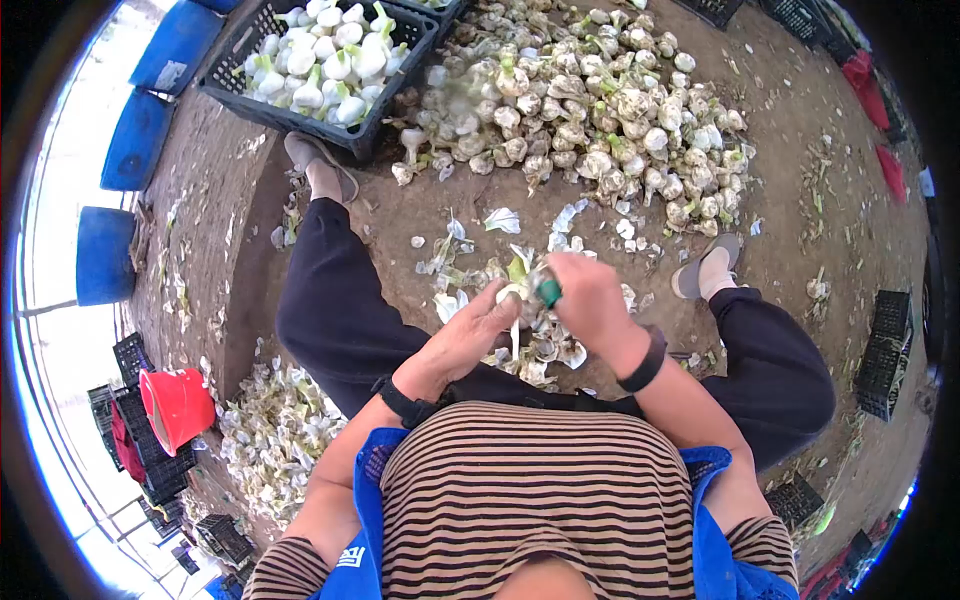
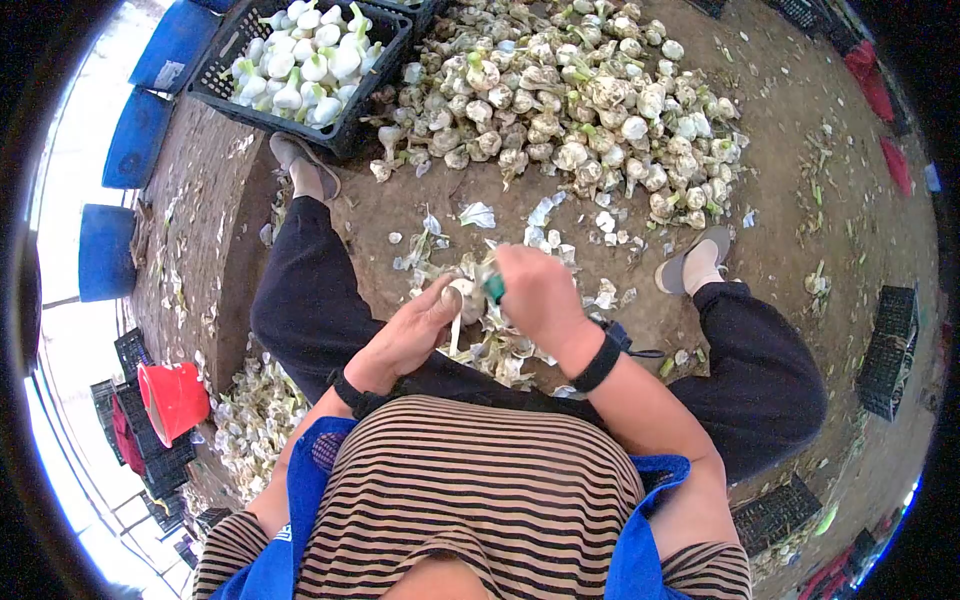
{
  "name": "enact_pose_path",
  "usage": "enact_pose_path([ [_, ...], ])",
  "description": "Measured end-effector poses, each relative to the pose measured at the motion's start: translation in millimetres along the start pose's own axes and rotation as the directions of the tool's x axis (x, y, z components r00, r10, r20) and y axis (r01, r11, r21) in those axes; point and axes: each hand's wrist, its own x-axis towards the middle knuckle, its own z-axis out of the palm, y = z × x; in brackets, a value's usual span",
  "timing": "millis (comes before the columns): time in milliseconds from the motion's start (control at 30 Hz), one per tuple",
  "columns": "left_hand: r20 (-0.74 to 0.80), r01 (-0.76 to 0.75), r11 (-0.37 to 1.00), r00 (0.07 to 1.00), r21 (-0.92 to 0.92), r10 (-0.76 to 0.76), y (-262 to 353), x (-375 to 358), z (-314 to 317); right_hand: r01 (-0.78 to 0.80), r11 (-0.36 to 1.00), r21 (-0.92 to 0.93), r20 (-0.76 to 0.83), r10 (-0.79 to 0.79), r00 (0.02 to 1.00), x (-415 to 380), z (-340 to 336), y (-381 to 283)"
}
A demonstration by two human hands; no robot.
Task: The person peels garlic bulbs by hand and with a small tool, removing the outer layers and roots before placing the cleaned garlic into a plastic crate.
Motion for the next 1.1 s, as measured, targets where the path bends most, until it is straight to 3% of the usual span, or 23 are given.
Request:
enact_pose_path([
  [33, 0.000, 0.001, 1.000, 1.000, 0.000, -0.001, -1, 0, 0, -0.081, 0.990, -0.113, 0.025, 0.084, 0.996, 0, 5, 13],
  [67, 0.067, -0.031, 0.991, 0.997, -0.127, 0.039, -4, 2, -2, -0.202, 0.953, -0.226, 0.078, 0.225, 0.971, 0, 9, 22],
  [100, 0.128, -0.055, 0.966, 0.988, -0.252, 0.090, -7, 4, -4, -0.201, 0.954, -0.225, 0.074, 0.222, 0.972, -4, 9, 27],
  [167, 0.080, -0.105, 0.946, 0.988, -0.305, 0.135, -20, 14, -11, -0.092, 0.993, 0.079, -0.037, 0.095, 0.995, -7, -1, 22],
  [200, 0.047, -0.080, 0.961, 0.994, -0.266, 0.096, -25, 17, -16, -0.190, 0.922, 0.336, 0.071, 0.177, 0.982, -6, -6, 19],
  [233, 0.014, -0.053, 0.972, 0.998, -0.228, 0.058, -27, 18, -17, -0.194, 0.922, 0.336, 0.074, 0.179, 0.981, -6, -9, 11],
  [267, 0.042, -0.085, 0.924, 0.993, -0.373, 0.108, -12, 11, -4, -0.205, 0.880, 0.429, 0.059, 0.199, 0.978, -4, -10, -1],
  [300, 0.044, -0.086, 0.924, 0.993, -0.372, 0.111, -11, 11, -3, -0.210, 0.830, 0.517, 0.042, 0.220, 0.974, -2, -12, -12],
  [367, 0.008, -0.097, 0.960, 0.995, -0.261, 0.103, -10, 11, -2, -0.166, 0.834, 0.526, 0.021, 0.183, 0.983, -2, -12, -23],
  [433, -0.007, -0.091, 0.961, 0.996, -0.261, 0.092, -16, 15, -3, 0.029, 0.962, 0.272, -0.107, 0.001, 0.994, -4, -2, -21],
  [467, -0.023, -0.084, 0.962, 0.996, -0.260, 0.080, -21, 18, -4, 0.051, 0.976, 0.211, -0.125, -0.024, 0.992, -4, 3, -20],
  [633, -0.028, -0.069, 0.948, 0.998, -0.312, 0.063, -21, 20, -5, 0.082, 0.993, 0.088, -0.179, -0.065, 0.982, -5, 10, -25],
  [700, 0.005, -0.070, 0.883, 0.997, -0.464, 0.081, -9, 17, 1, 0.093, 0.992, 0.088, -0.191, -0.075, 0.979, -2, 10, -22],
  [833, 0.099, 0.019, 0.917, 0.995, -0.398, 0.022, -10, 10, -6, -0.003, 0.997, -0.076, -0.212, -0.013, 0.977, -2, 14, 21],
  [900, 0.269, -0.050, 0.920, 0.949, -0.389, 0.166, -12, 7, -8, -0.303, 0.928, -0.217, -0.021, 0.306, 0.952, -6, 22, 49],
  [933, 0.219, -0.124, 0.900, 0.948, -0.417, 0.232, -14, 9, -8, -0.358, 0.930, -0.076, -0.011, 0.359, 0.933, -4, 10, 41],
  [967, 0.216, -0.123, 0.900, 0.949, -0.418, 0.230, -15, 11, -10, -0.357, 0.931, -0.074, -0.007, 0.358, 0.934, -5, 6, 37],
  [1033, 0.114, -0.216, 0.923, 0.958, -0.318, 0.263, -16, 15, -13, -0.289, 0.909, 0.301, 0.048, 0.288, 0.956, -10, -1, 31],
  [1100, 0.067, -0.262, 0.929, 0.955, -0.261, 0.288, -13, 17, -12, -0.265, 0.891, 0.368, 0.083, 0.252, 0.964, -9, -12, 10],
])
